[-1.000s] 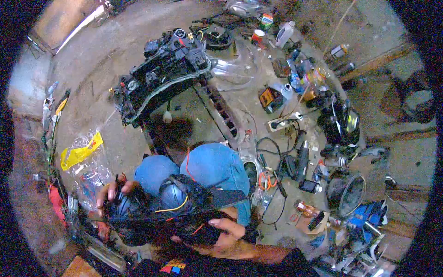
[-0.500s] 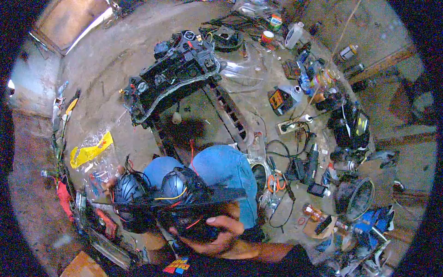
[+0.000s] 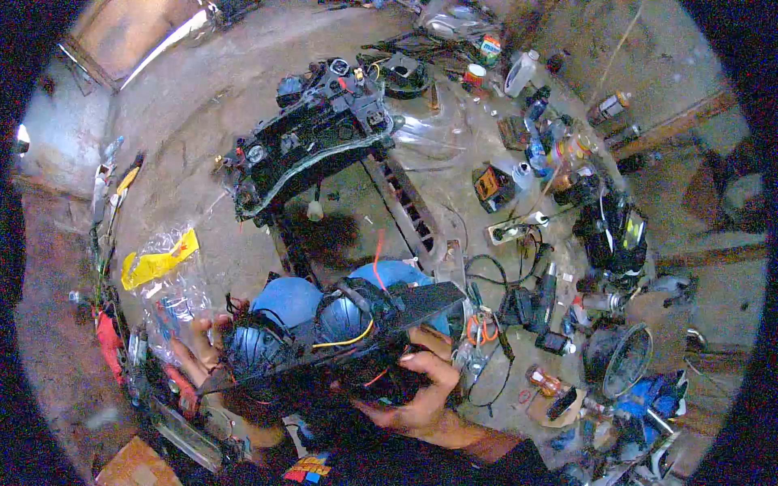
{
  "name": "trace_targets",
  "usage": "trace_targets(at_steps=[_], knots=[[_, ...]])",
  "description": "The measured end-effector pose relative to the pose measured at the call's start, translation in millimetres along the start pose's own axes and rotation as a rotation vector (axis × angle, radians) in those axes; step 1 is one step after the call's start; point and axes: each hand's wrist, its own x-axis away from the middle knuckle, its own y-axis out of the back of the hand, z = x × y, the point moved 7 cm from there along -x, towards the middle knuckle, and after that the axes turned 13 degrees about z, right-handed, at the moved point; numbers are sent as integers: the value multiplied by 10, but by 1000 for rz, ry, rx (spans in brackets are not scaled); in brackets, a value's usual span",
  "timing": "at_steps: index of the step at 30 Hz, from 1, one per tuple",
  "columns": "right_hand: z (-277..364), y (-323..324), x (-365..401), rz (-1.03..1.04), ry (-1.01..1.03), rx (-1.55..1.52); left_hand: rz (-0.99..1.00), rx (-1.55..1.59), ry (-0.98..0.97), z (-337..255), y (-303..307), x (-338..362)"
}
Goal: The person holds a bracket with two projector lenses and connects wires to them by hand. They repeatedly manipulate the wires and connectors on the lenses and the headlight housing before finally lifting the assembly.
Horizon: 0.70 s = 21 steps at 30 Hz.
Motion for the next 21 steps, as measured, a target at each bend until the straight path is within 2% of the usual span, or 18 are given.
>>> trace_targets(at_steps=[4, 7, 12, 16, 18, 20, 21], knots=[[41, 70, -148, 36, 5, -18, 34, 121, 68, 41, 18, -76], [55, 63, -228, 39, 10, -30, -46, 17, 140, 32, -96, -121], [47, 33, -252, 28, 47, -31, 47, 15, 63, 97, 40, -219], [108, -18, -227, -75, -6, -16, 126, 242, -79, 120, 8, -215], [103, -32, -197, -63, -14, -23, 18, 408, -51, 136, 344, -190], [110, -23, -196, -74, -6, -25, 60, 383, -58, 166, 422, -196], [111, -13, -203, -82, 0, -24, 158, 275, -79, 189, 324, -224]])
